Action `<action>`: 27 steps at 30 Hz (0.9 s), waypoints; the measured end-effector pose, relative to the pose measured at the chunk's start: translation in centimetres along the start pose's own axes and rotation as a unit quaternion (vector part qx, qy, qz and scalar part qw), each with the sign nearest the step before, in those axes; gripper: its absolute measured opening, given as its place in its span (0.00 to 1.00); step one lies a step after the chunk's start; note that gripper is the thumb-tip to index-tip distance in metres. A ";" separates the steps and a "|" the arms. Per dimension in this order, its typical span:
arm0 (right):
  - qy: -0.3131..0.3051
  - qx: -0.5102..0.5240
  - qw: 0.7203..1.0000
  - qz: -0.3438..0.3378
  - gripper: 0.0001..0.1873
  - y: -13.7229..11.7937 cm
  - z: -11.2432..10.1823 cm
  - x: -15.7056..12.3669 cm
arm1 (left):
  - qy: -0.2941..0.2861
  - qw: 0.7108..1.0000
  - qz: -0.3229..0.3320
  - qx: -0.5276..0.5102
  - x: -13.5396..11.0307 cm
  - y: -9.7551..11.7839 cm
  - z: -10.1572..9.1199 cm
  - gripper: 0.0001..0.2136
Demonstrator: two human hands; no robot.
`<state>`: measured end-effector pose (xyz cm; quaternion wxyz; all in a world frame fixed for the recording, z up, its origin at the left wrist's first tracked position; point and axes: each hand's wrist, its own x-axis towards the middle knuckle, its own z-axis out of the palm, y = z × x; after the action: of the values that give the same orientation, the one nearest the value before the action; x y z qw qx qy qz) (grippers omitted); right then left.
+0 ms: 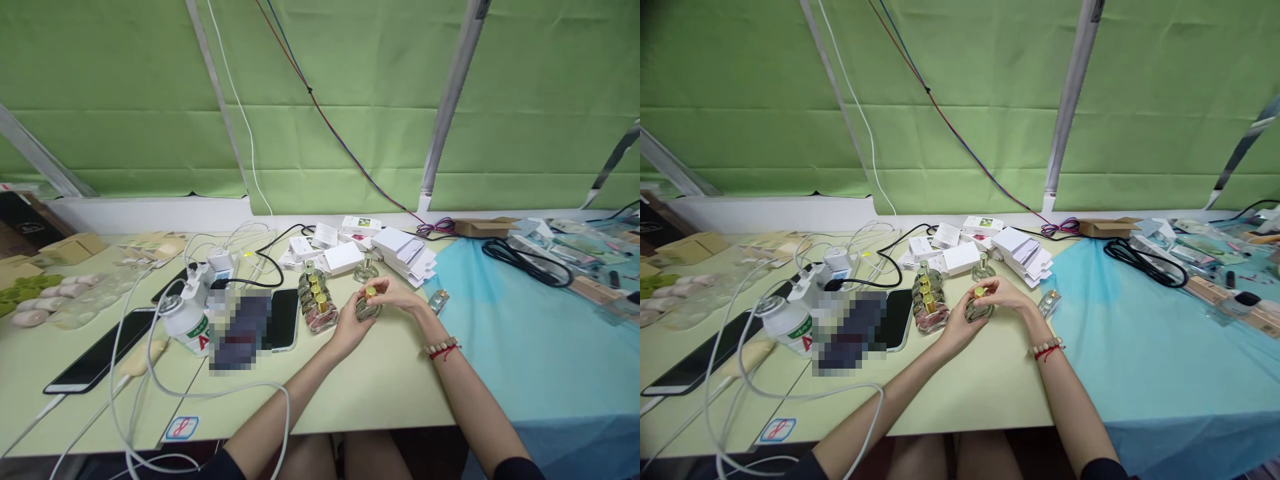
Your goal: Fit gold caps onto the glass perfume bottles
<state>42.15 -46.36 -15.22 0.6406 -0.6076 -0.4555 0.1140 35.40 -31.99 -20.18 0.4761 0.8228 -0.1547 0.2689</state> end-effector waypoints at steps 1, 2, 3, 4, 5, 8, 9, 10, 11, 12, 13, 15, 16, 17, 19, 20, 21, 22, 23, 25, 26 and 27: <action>-0.006 -0.014 1.000 -0.004 0.17 0.0 -0.1 0.0 | 0.001 1.000 0.003 0.000 0.0 0.0 0.0 0.24; -0.014 -0.025 1.000 -0.007 0.18 0.1 -0.2 -0.1 | 0.002 1.000 0.006 0.000 0.0 0.0 0.0 0.25; -0.024 -0.030 0.999 -0.008 0.19 0.1 -0.4 -0.1 | 0.004 1.000 0.008 0.000 0.0 -0.1 0.1 0.24; -0.034 -0.029 0.999 -0.007 0.21 0.2 -0.5 -0.1 | 0.007 1.000 0.007 0.000 0.0 -0.1 0.1 0.24; -0.042 -0.024 0.999 -0.005 0.22 0.2 -0.5 -0.2 | 0.012 1.000 0.004 0.001 0.0 -0.1 0.1 0.23; -0.049 -0.004 0.999 0.005 0.26 0.1 -0.6 -0.2 | 0.023 1.000 -0.011 -0.004 0.0 0.0 0.2 0.23; -0.047 -0.002 0.999 0.006 0.26 0.0 -0.6 -0.2 | 0.023 1.000 -0.014 -0.006 0.0 0.0 0.2 0.23; -0.043 -0.005 0.999 0.006 0.27 0.0 -0.5 -0.2 | 0.021 1.000 -0.014 -0.008 0.0 0.1 0.1 0.22; -0.037 -0.010 0.999 0.005 0.26 0.0 -0.5 -0.2 | 0.016 1.000 -0.013 -0.007 -0.1 0.1 0.1 0.22; -0.031 -0.018 0.999 0.002 0.26 -0.1 -0.5 -0.2 | 0.011 1.000 -0.013 -0.006 -0.1 0.2 0.1 0.22; -0.025 -0.028 0.999 -0.003 0.25 -0.1 -0.4 -0.1 | 0.006 1.000 -0.012 -0.004 -0.1 0.2 0.0 0.22; -0.016 -0.051 0.998 -0.014 0.22 -0.1 -0.4 0.0 | 0.002 1.000 -0.012 -0.003 -0.1 0.3 0.0 0.22; -0.011 -0.057 0.998 -0.019 0.21 -0.1 -0.4 0.0 | 0.002 1.000 -0.012 -0.004 -0.1 0.3 0.0 0.21; -0.008 -0.057 0.998 -0.020 0.21 -0.1 -0.4 0.0 | 0.004 1.000 -0.014 -0.004 -0.1 0.4 0.0 0.21; -0.009 -0.034 0.999 -0.014 0.22 0.0 -0.5 -0.1 | 0.011 1.000 -0.020 -0.008 0.0 0.5 0.1 0.23; -0.019 -0.015 1.000 -0.009 0.24 0.0 -0.5 -0.2 | 0.016 0.999 -0.024 -0.013 0.0 0.5 0.1 0.24; -0.034 0.004 0.999 -0.006 0.26 0.0 -0.6 -0.2 | 0.020 0.999 -0.030 -0.018 0.0 0.6 0.1 0.25; -0.052 0.018 0.998 -0.006 0.27 0.1 -0.7 -0.3 | 0.023 0.999 -0.035 -0.023 0.0 0.6 0.1 0.26; -0.069 0.027 0.997 -0.011 0.27 0.1 -0.8 -0.3 | 0.024 0.999 -0.038 -0.028 0.0 0.7 0.1 0.27; -0.093 0.035 0.995 -0.027 0.27 0.0 -0.9 -0.4 | 0.020 0.999 -0.036 -0.030 0.1 0.7 0.1 0.28; -0.100 0.036 0.994 -0.034 0.27 0.0 -1.0 -0.5 | 0.017 0.999 -0.032 -0.028 0.1 0.7 0.1 0.28; -0.108 0.037 0.993 -0.041 0.26 -0.1 -1.0 -0.5 | 0.012 0.999 -0.027 -0.024 0.1 0.7 0.1 0.28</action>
<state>42.55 -47.37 -15.21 0.6138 -0.5489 -0.5417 0.1690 35.14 -32.45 -19.66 0.5047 0.8116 -0.1329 0.2624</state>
